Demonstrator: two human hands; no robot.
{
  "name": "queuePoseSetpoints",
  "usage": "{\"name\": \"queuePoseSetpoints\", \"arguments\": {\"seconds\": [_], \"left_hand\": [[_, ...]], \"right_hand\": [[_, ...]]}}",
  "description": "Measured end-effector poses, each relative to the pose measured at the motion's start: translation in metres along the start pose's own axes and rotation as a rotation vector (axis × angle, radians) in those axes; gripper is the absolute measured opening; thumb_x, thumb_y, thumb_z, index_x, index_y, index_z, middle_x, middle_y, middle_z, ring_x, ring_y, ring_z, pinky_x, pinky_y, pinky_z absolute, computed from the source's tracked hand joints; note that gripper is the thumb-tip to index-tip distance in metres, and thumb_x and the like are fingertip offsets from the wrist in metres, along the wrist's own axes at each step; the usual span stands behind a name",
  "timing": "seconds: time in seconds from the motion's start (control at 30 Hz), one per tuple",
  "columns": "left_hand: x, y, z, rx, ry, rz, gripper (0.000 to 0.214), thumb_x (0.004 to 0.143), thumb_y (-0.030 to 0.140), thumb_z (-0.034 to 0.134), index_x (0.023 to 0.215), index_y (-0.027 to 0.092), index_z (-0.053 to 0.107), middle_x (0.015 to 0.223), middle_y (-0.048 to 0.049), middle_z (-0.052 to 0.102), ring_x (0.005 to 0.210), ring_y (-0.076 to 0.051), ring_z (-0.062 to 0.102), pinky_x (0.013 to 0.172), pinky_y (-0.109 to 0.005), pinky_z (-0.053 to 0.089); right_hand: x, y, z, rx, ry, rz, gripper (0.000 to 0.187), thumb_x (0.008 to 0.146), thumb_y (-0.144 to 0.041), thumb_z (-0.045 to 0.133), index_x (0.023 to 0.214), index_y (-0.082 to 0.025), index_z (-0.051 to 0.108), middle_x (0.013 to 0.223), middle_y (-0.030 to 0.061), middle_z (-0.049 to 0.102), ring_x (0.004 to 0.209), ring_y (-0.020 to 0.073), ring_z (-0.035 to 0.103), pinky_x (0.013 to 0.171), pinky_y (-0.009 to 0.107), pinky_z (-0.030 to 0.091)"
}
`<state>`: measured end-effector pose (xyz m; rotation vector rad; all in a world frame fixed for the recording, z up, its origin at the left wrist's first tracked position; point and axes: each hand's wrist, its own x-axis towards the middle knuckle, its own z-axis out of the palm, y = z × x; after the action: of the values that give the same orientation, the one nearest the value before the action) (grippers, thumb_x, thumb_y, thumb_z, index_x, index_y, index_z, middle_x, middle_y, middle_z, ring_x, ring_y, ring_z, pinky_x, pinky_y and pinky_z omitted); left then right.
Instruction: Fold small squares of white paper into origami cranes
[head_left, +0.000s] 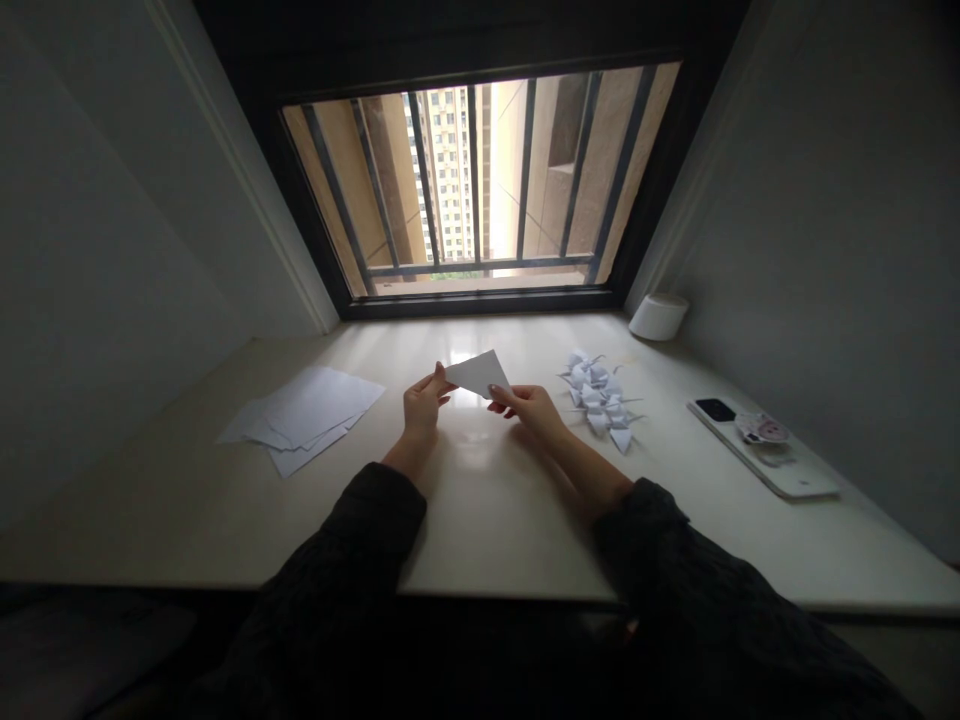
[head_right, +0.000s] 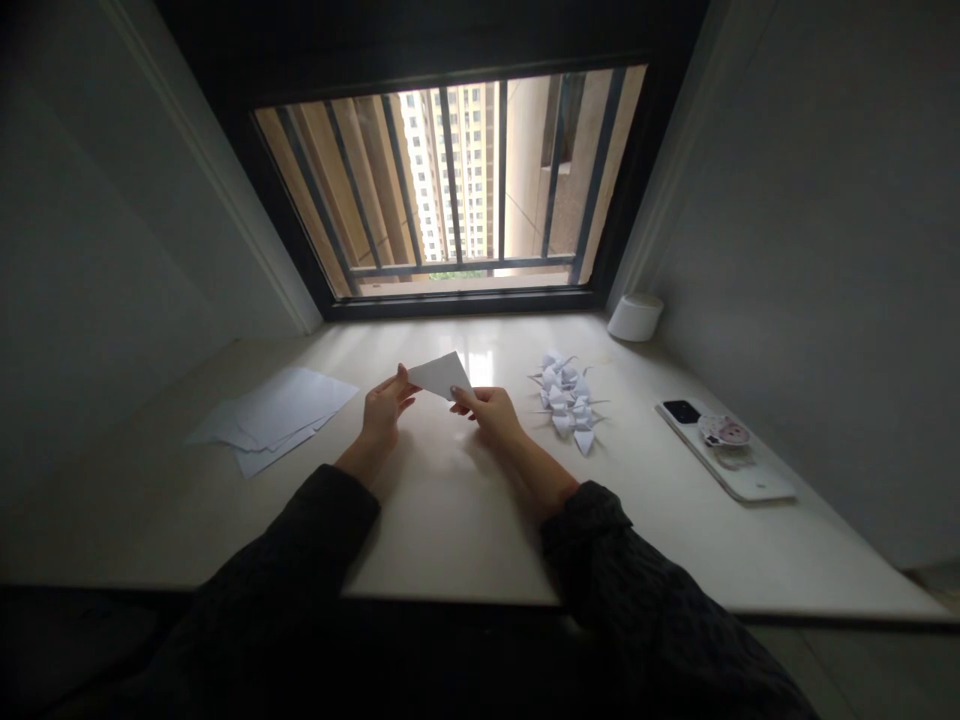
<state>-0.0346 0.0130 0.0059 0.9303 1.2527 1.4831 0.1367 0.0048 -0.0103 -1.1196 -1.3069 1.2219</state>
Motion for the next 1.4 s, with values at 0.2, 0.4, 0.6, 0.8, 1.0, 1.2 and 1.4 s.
{"name": "queuePoseSetpoints", "arguments": {"seconds": [0.2, 0.4, 0.6, 0.8, 1.0, 1.2, 1.4], "left_hand": [[0.002, 0.003, -0.002, -0.022, -0.026, -0.021, 0.052, 0.066, 0.065, 0.064, 0.092, 0.021, 0.073, 0.102, -0.0103, 0.071, 0.099, -0.028, 0.064, 0.081, -0.036, 0.042], [0.002, 0.003, -0.002, 0.007, 0.016, -0.015, 0.051, 0.065, 0.065, 0.065, 0.085, 0.018, 0.073, 0.090, -0.0112, 0.072, 0.094, -0.028, 0.065, 0.078, -0.036, 0.042], [0.003, -0.001, -0.003, 0.071, 0.009, 0.073, 0.046, 0.069, 0.059, 0.065, 0.088, 0.019, 0.074, 0.089, -0.0103, 0.072, 0.087, -0.025, 0.066, 0.073, -0.033, 0.043], [-0.008, 0.012, -0.002, 0.326, 0.029, 0.538, 0.038, 0.069, 0.038, 0.075, 0.105, 0.031, 0.070, 0.121, -0.0054, 0.063, 0.113, -0.027, 0.053, 0.091, -0.036, 0.040], [-0.019, 0.019, 0.001, 0.525, -0.042, 0.679, 0.016, 0.070, 0.033, 0.074, 0.086, 0.033, 0.075, 0.096, -0.0061, 0.071, 0.107, -0.029, 0.054, 0.101, -0.041, 0.029], [-0.020, 0.018, -0.002, 0.589, -0.052, 0.633, 0.011, 0.072, 0.037, 0.072, 0.080, 0.030, 0.076, 0.091, -0.0054, 0.073, 0.095, -0.028, 0.060, 0.096, -0.038, 0.032], [-0.020, 0.012, 0.000, 0.541, 0.003, 0.633, 0.008, 0.069, 0.035, 0.075, 0.074, 0.030, 0.074, 0.089, -0.0019, 0.074, 0.085, -0.024, 0.066, 0.082, -0.032, 0.041]], "right_hand": [[0.003, -0.002, -0.005, 0.020, -0.098, -0.009, 0.055, 0.067, -0.067, 0.060, 0.070, -0.015, 0.075, 0.075, 0.0112, 0.072, 0.062, 0.0148, 0.057, 0.057, 0.027, 0.042], [0.005, 0.001, -0.005, 0.032, -0.079, -0.042, 0.049, 0.070, -0.062, 0.062, 0.077, -0.015, 0.075, 0.075, 0.0086, 0.072, 0.065, 0.0156, 0.058, 0.059, 0.027, 0.044], [0.008, 0.005, -0.007, 0.026, 0.129, -0.066, 0.042, 0.061, -0.055, 0.072, 0.078, -0.017, 0.075, 0.065, 0.0040, 0.068, 0.058, 0.0139, 0.054, 0.054, 0.027, 0.043], [0.008, 0.006, -0.006, -0.015, 0.146, -0.037, 0.040, 0.059, -0.053, 0.074, 0.075, -0.017, 0.076, 0.066, 0.0050, 0.070, 0.057, 0.0153, 0.057, 0.054, 0.027, 0.041], [0.000, 0.001, -0.002, -0.059, 0.074, -0.094, 0.038, 0.060, -0.051, 0.075, 0.076, -0.017, 0.077, 0.069, 0.0056, 0.072, 0.061, 0.0176, 0.061, 0.058, 0.029, 0.042], [-0.003, -0.004, 0.001, 0.084, 0.041, -0.029, 0.035, 0.055, -0.047, 0.079, 0.072, -0.017, 0.075, 0.063, 0.0044, 0.069, 0.057, 0.0149, 0.057, 0.057, 0.028, 0.042], [0.003, -0.001, -0.001, 0.133, 0.083, 0.038, 0.036, 0.053, -0.048, 0.080, 0.067, -0.016, 0.074, 0.057, 0.0019, 0.064, 0.056, 0.0129, 0.055, 0.055, 0.026, 0.044]]}}
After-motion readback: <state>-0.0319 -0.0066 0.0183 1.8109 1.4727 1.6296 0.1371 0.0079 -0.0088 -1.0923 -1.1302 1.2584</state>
